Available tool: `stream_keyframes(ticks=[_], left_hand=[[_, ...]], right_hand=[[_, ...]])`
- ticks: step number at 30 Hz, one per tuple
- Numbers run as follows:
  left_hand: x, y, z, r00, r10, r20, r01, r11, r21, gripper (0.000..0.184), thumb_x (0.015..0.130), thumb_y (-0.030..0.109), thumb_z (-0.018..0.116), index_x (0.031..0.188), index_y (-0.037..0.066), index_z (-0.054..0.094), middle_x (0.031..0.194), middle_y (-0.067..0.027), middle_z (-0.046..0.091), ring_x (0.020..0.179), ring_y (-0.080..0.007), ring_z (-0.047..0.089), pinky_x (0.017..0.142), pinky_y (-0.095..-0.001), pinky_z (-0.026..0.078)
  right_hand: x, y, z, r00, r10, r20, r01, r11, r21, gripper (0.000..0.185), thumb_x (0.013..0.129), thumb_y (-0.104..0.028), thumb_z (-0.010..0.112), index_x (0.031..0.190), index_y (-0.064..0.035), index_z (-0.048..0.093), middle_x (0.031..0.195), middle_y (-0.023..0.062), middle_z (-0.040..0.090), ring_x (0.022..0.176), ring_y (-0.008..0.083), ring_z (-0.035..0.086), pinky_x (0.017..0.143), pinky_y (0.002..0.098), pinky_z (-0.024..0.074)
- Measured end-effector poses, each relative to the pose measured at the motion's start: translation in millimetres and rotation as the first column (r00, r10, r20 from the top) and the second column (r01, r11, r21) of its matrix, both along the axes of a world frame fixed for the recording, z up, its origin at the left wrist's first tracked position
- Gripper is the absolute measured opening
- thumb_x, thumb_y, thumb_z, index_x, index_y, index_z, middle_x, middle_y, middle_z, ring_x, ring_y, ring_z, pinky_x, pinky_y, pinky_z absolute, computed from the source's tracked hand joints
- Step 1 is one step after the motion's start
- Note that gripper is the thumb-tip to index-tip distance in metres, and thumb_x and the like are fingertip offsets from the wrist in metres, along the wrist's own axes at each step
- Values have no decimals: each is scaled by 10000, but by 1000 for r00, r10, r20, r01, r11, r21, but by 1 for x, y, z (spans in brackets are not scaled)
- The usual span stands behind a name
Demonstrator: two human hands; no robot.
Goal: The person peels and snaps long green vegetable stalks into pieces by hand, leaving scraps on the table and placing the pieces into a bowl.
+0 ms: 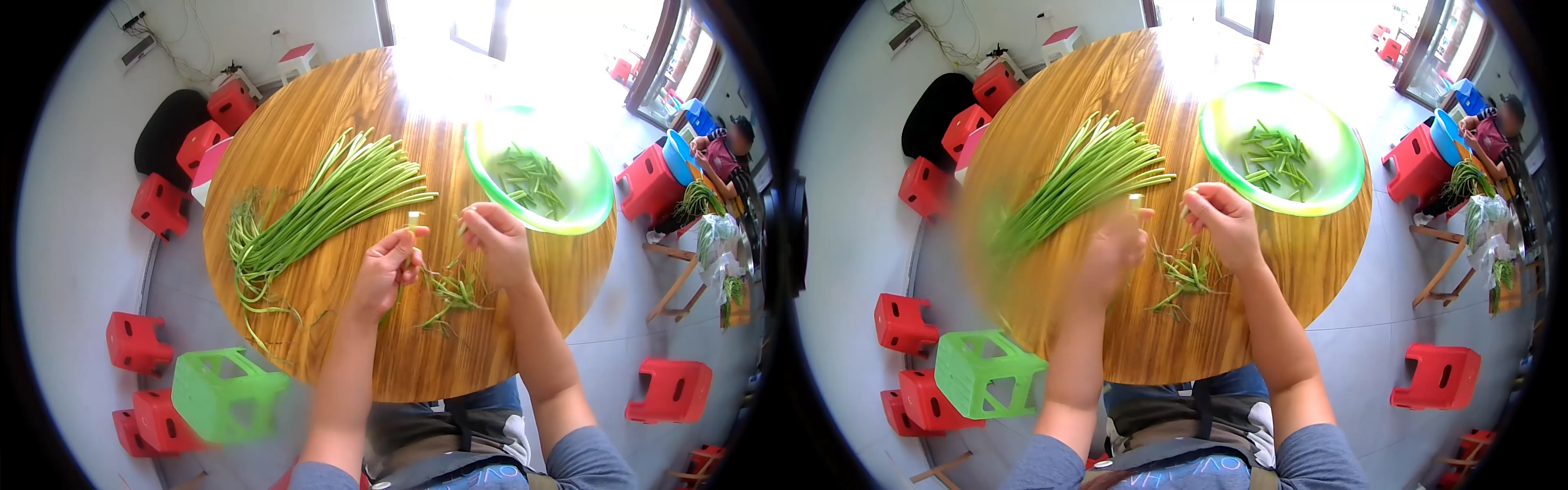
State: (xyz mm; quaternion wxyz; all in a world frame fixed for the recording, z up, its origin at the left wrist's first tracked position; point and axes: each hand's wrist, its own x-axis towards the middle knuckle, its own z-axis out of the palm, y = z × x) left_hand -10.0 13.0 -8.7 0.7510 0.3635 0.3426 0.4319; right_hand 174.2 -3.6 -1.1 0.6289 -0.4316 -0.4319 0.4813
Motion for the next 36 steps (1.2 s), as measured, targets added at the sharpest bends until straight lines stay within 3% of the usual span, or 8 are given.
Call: stream_keyframes(ticks=[6, 11, 15, 18, 21, 30, 33, 36], left_hand=[[2, 4, -9, 989, -67, -133, 79, 993, 93, 275, 926, 221, 495, 1087, 15, 582, 701, 5, 544, 540, -56, 426, 501, -177, 325], [4, 0, 0, 986, -67, -151, 82, 992, 91, 265, 920, 193, 505, 1109, 21, 577, 703, -5, 557, 530, -55, 431, 479, -184, 329], [7, -4, 4, 966, -122, -226, 137, 989, 50, 233, 914, 187, 519, 1063, 22, 590, 707, -12, 570, 522, -55, 447, 465, -184, 337], [6, 1, -11, 948, -182, -262, 204, 977, 58, 214, 914, 208, 520, 991, 24, 598, 703, -11, 571, 547, -58, 471, 479, -191, 356], [9, 2, -27, 995, -98, 30, 100, 992, -83, 193, 919, 211, 506, 926, 41, 597, 712, -9, 578, 579, -71, 493, 505, -205, 375], [3, 14, -42, 909, 265, 322, -118, 904, -411, 257, 936, 273, 459, 899, 58, 595, 749, -33, 599, 687, -124, 563, 634, -255, 453], [-14, 26, -37, 941, 263, 212, -176, 917, -358, 302, 939, 302, 449, 916, 41, 598, 774, -53, 612, 717, -130, 574, 650, -260, 459], [-7, 9, -12, 996, -39, 79, 39, 999, 2, 309, 932, 296, 471, 911, 19, 607, 778, -64, 614, 714, -131, 569, 651, -263, 458]], right_hand=[[0, -3, 3, 979, 201, 11, -194, 956, -219, 149, 872, -105, 539, 979, -14, 587, 734, 2, 571, 612, 55, 505, 525, 193, 412], [0, -1, 1, 825, 207, -526, -361, 909, -207, 241, 859, -130, 557, 1074, -22, 552, 827, 4, 564, 711, 62, 501, 571, 186, 404], [-16, 0, -10, 980, 95, 175, -102, 994, 31, 262, 781, -51, 660, 1030, -27, 583, 804, -13, 550, 658, 49, 464, 549, 189, 376], [-15, 0, -16, 818, -154, 554, 44, 977, 207, 164, 774, -5, 641, 937, -20, 624, 801, 13, 558, 641, 75, 496, 543, 212, 405], [-26, -3, -16, 797, -217, 564, -34, 916, 400, 105, 766, 15, 632, 866, -16, 643, 799, 39, 564, 643, 109, 536, 555, 238, 432], [-22, -7, -8, 802, 224, 554, -388, 900, 197, 134, 747, 19, 652, 877, -17, 650, 788, 45, 580, 677, 122, 550, 595, 243, 439], [-27, -15, 1, 774, 310, 552, -431, 896, 102, 124, 744, 24, 656, 863, -13, 655, 788, 47, 583, 670, 104, 541, 590, 229, 431], [-31, -12, -11, 867, 253, 430, -313, 947, 75, 122, 760, 14, 653, 878, -14, 658, 786, 31, 577, 663, 85, 527, 572, 213, 415]])
